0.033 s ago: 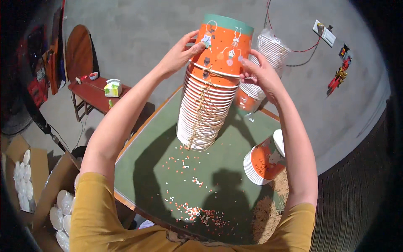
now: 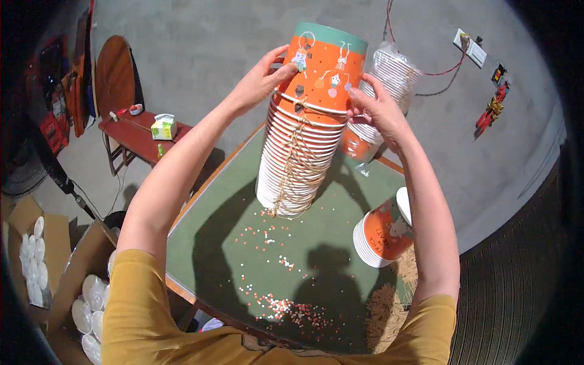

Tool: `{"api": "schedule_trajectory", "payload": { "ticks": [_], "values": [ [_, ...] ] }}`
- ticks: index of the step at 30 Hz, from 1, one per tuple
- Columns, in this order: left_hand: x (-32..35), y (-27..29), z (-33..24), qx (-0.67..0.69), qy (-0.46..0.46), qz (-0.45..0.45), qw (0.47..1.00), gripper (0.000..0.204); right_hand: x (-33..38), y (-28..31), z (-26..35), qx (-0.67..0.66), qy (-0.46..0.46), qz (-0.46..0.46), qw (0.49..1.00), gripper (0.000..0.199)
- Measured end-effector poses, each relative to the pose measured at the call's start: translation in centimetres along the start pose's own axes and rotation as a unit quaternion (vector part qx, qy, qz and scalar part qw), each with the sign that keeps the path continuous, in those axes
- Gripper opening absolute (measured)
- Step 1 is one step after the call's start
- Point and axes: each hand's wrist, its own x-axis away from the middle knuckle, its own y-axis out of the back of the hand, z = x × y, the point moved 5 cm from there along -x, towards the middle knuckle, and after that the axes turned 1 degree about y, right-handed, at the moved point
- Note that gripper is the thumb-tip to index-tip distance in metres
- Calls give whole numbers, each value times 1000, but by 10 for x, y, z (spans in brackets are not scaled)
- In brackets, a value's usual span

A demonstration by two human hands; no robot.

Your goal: Attaching elastic handles to paper buckets by threading them through pre-drilled holes.

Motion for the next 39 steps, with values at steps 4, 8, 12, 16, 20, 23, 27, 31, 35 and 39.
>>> {"api": "schedule_trajectory", "payload": {
  "ticks": [4,8,12,16,20,23,27,31,35,39],
  "values": [
    [8,-2,7,-9,-22,-15,1000,70,0,-4,-15,-3,-8,8,1000,73],
    [11,-4,5,-31,-7,-32,999,66,2,-5,-9,4,-10,11,1000,73],
    [12,-5,2,-64,-5,-36,997,62,3,-5,-8,18,-10,-2,1000,65],
    [11,-12,7,-47,-28,-50,997,66,10,2,-16,17,-23,8,1000,65],
    [15,0,23,-59,-62,-62,994,61,24,3,-19,68,-14,76,995,74],
    [45,9,11,-88,-114,-165,976,49,58,29,-18,103,34,23,994,62],
    [127,-28,-10,-162,-147,-251,943,27,145,72,-39,409,31,-97,907,33],
    [195,-127,5,-129,-55,-51,989,23,205,85,-84,572,-49,-44,818,29],
    [232,-212,54,-29,154,73,985,36,214,86,-74,512,41,-104,852,20],
    [245,-268,67,7,235,123,964,44,209,106,-72,495,66,-134,856,18]
  ]
}}
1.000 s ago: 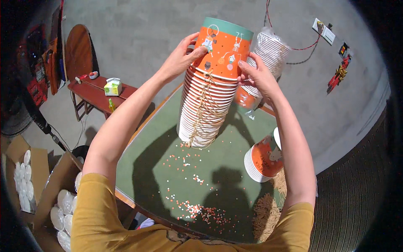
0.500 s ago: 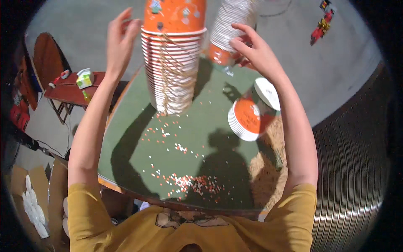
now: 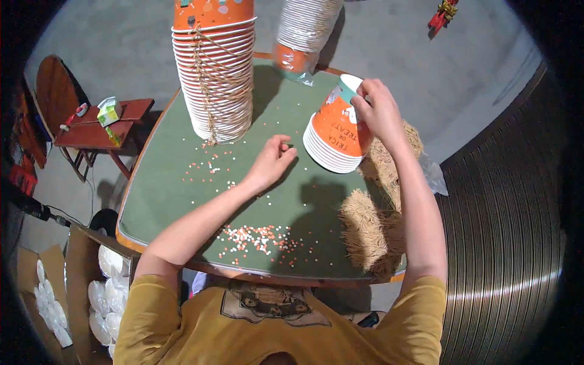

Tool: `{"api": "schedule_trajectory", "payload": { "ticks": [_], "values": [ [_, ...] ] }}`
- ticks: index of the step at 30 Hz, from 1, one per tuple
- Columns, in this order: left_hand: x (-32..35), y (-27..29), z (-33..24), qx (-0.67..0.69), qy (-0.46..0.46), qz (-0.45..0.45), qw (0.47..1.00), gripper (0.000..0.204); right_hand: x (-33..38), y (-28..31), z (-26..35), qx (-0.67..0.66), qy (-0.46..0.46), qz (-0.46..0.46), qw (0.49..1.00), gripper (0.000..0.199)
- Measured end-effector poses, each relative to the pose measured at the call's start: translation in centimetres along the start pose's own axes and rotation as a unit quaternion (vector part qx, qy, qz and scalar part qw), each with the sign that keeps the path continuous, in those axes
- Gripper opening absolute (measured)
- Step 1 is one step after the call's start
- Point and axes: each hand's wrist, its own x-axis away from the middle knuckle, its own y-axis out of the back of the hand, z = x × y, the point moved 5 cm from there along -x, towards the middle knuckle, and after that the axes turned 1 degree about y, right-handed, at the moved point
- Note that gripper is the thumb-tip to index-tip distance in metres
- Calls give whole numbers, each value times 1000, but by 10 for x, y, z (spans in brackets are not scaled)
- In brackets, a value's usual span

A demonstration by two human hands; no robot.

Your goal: Attaching elastic handles to paper buckets by threading them through pre-drilled holes.

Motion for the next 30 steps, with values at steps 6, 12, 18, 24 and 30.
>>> {"api": "schedule_trajectory", "payload": {
  "ticks": [6,12,18,24,30],
  "values": [
    [-4,-37,-11,4,11,-4,1000,50,-21,12,-39,-65,-59,-5,996,20],
    [-21,-37,-1,-23,-15,-48,998,50,-37,38,-40,-117,-77,-36,989,22],
    [-30,-24,-40,-76,-95,-144,982,46,-19,70,-32,-299,-126,-40,945,14],
    [-19,0,-104,113,-135,-145,974,37,20,105,4,-276,-69,-143,948,14],
    [6,-18,-171,469,-84,83,875,34,93,112,24,-343,-13,-240,908,12]
  ]
}}
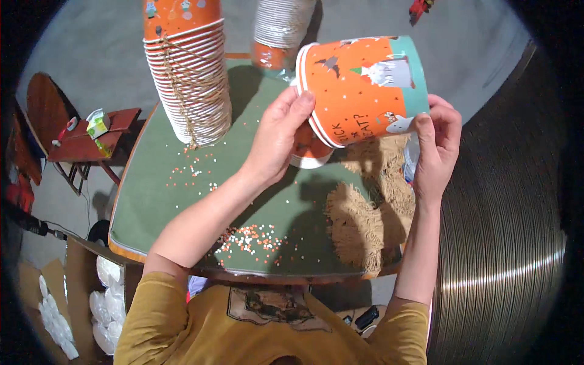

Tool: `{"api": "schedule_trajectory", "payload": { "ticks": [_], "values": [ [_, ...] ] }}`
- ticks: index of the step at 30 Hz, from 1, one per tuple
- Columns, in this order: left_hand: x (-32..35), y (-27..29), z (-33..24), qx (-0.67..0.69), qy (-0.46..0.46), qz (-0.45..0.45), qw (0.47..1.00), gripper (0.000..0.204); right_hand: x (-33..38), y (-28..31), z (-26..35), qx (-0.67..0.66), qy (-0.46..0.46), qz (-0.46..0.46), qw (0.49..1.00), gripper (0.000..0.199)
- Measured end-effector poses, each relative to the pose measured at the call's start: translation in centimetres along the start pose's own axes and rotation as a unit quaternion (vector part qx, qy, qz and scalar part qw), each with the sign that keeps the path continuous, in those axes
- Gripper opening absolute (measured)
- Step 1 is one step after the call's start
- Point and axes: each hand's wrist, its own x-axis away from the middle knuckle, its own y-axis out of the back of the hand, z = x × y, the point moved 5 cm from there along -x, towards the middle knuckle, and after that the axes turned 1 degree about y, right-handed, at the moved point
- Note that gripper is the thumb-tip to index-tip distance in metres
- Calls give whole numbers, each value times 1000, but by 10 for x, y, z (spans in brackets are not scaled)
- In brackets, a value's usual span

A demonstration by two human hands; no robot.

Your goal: Attaching elastic handles to paper buckets by threading them through pre-drilled holes.

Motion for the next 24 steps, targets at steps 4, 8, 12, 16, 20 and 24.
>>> {"api": "schedule_trajectory", "payload": {
  "ticks": [4,8,12,16,20,24],
  "values": [
    [6,-14,-9,-42,-7,-1,999,25,30,14,-8,5,-5,-85,996,14],
    [2,-13,-14,-130,-93,-56,985,28,53,15,-7,-1,18,-95,995,11],
    [1,-9,-30,-246,-132,-82,957,28,63,19,-6,-3,12,-137,990,16],
    [8,-12,-61,-214,-80,-129,965,28,69,23,-10,-91,-4,-161,983,15],
    [15,51,-100,-256,-127,-180,941,32,105,52,-42,-272,-142,-216,927,11],
    [52,63,-139,-291,-226,-273,889,28,162,74,-100,-332,-288,-315,841,22]
  ]
}}
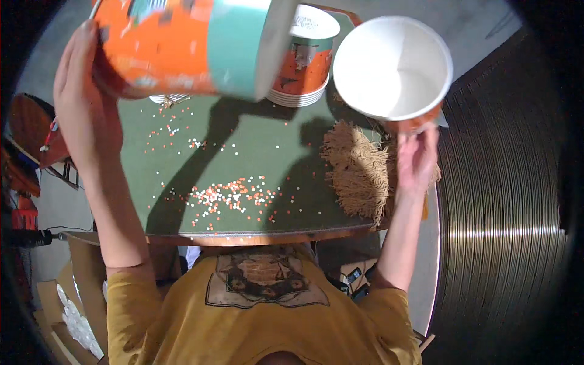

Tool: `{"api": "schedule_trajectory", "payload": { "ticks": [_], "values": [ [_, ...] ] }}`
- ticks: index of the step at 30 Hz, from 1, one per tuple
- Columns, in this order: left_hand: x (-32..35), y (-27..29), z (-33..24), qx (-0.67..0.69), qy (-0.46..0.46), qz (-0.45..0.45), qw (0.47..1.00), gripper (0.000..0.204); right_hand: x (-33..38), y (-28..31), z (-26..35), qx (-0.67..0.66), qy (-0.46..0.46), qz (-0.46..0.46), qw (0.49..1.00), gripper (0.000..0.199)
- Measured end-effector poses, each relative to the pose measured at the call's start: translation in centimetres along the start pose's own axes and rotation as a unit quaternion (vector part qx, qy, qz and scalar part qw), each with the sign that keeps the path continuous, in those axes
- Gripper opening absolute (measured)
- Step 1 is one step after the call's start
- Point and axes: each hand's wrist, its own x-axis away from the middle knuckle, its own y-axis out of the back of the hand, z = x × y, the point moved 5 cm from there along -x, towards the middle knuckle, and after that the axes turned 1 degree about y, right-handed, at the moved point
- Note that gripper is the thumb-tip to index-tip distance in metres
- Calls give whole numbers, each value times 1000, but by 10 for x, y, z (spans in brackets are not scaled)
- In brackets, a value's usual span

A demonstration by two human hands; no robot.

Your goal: Attaching elastic handles to paper buckets by threading them through pre-drilled holes.

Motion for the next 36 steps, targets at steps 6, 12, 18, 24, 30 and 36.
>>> {"api": "schedule_trajectory", "payload": {
  "ticks": [6,12,18,24,30,36],
  "values": [
    [77,14,18,-418,-278,273,820,15,-14,48,-38,76,-178,-81,978,30],
    [112,-12,42,-419,-274,416,759,15,13,3,5,586,137,-16,799,27],
    [110,-23,39,-356,-259,430,788,15,106,-53,-31,717,203,361,561,17],
    [105,-20,42,-353,-180,453,798,13,108,-45,-58,750,102,385,528,20],
    [95,-10,42,-313,-89,434,840,16,114,-88,-59,656,152,409,616,17],
    [83,4,41,-285,-64,397,870,22,138,-153,-83,481,154,448,738,12]
  ]
}}
